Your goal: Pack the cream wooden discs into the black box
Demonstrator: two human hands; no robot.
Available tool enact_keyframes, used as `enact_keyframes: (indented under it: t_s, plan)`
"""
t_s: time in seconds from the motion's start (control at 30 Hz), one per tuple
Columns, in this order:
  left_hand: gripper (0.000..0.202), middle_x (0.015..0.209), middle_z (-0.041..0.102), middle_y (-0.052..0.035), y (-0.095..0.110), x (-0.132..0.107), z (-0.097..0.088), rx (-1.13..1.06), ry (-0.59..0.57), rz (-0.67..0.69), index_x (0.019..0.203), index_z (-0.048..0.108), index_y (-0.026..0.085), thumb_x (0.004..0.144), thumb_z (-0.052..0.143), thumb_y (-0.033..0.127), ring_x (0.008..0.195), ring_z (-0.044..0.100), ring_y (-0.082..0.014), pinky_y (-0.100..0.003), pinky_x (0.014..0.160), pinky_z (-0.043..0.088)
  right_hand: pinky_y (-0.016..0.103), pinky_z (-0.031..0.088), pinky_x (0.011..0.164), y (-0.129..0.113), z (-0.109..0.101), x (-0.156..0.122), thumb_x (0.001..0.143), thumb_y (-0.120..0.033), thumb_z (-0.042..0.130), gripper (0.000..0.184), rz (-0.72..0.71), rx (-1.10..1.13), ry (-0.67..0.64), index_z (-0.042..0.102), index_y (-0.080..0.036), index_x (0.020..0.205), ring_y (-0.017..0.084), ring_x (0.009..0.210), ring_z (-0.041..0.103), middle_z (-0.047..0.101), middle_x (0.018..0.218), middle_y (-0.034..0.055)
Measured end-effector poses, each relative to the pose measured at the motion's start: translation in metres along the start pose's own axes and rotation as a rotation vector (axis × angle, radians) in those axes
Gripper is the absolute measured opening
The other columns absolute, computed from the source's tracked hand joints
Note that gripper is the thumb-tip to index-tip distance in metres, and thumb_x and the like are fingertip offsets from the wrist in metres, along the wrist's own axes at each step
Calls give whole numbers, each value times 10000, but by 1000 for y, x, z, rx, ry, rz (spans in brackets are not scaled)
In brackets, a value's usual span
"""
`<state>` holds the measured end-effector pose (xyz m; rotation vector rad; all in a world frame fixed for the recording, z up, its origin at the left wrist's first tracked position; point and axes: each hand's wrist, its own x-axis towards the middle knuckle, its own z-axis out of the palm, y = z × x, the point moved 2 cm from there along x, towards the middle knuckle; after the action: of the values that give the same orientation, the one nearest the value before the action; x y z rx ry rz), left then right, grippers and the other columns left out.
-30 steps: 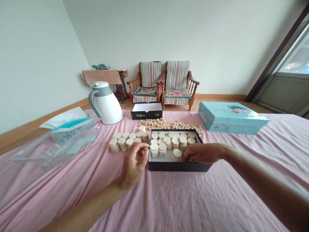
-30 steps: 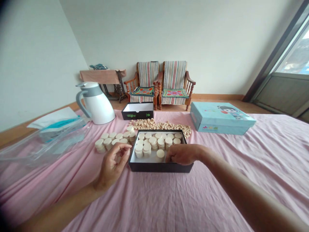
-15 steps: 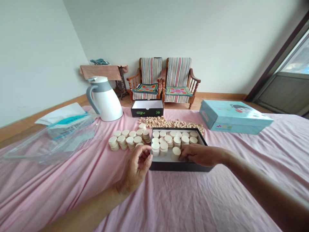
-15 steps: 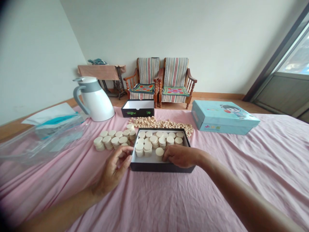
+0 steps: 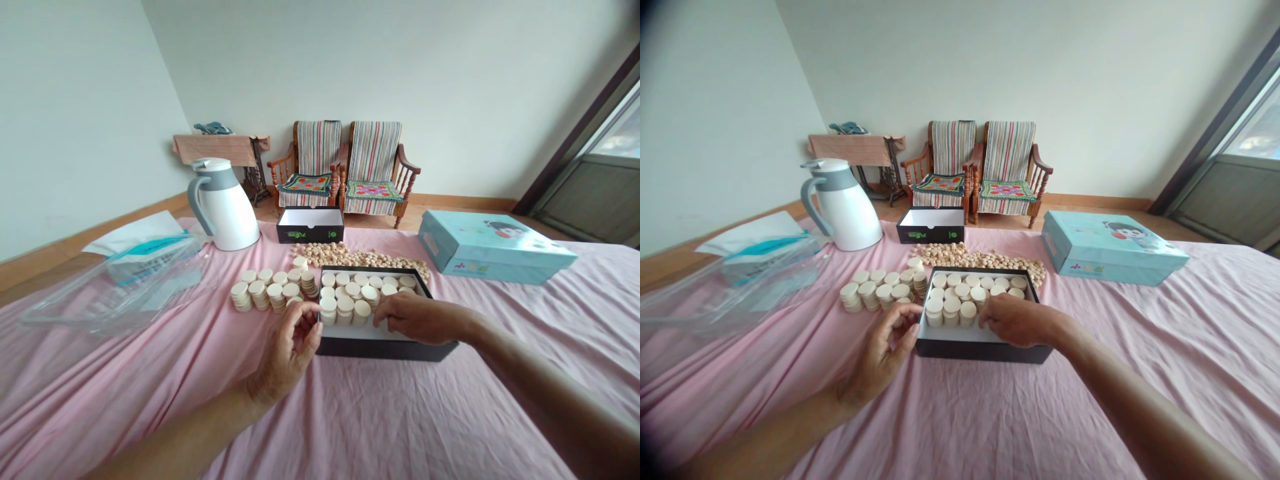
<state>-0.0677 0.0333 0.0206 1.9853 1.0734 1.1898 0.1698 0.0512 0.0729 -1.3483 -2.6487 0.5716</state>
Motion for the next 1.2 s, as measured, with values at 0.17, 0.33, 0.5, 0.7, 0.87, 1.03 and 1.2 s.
enact_keyframes:
  t_s: [0.17, 0.33, 0.5, 0.7, 0.87, 1.03, 1.2]
  plan:
    - [195, 842, 554, -21, 1, 0, -2, 17, -2, 18, 1067, 519, 193, 892, 498, 277, 741, 554, -135, -249, 675, 480, 290, 440, 833, 2, -11, 19, 736, -16, 392, 433, 12, -27, 195, 722, -178, 966, 177, 898, 618, 710, 956, 68]
    - [187, 848, 552, -19, 2, 0, -2, 48, -8, 25, 1067, 515, 189, 896, 494, 264, 750, 555, -133, -252, 698, 475, 359, 390, 926, -2, -4, 36, 715, 39, 389, 559, -170, -126, 270, 660, -194, 1145, 198, 1035, 531, 662, 1126, 82]
    - [189, 848, 553, -16, 2, 0, -2, 48, -8, 35, 1068, 517, 186, 895, 496, 258, 734, 551, -125, -244, 682, 470, 402, 354, 948, -1, 2, 32, 743, 23, 415, 555, -140, -192, 248, 633, -229, 1187, 208, 1053, 508, 644, 1185, 63]
    - [178, 833, 547, -10, 2, 1, -2, 27, -2, 68, 1059, 519, 185, 895, 498, 250, 726, 549, -121, -241, 671, 461, 381, 385, 925, 5, -1, 24, 703, 47, 400, 550, -91, -195, 294, 678, -208, 1103, 198, 1013, 543, 674, 1100, 62]
    - [176, 828, 541, -11, 2, 2, -2, 20, 4, 78, 1060, 519, 183, 895, 497, 243, 716, 544, -119, -239, 664, 462, 349, 431, 860, 9, -7, 13, 727, 23, 403, 436, -35, -173, 393, 734, -198, 904, 188, 905, 575, 700, 922, 62]
    - [181, 832, 544, -11, 1, 1, -2, 24, 8, 84, 1064, 521, 187, 891, 507, 237, 722, 542, -119, -234, 666, 459, 350, 424, 859, 11, -1, 5, 743, 12, 416, 376, -78, -203, 335, 720, -210, 752, 190, 904, 575, 700, 851, 46]
    - [181, 833, 548, -10, 1, 1, -2, 31, 6, 79, 1064, 527, 186, 893, 504, 241, 717, 542, -116, -231, 666, 458, 344, 416, 862, 15, -1, 8, 758, -8, 426, 353, -28, -203, 351, 718, -205, 779, 193, 915, 578, 699, 870, 52]
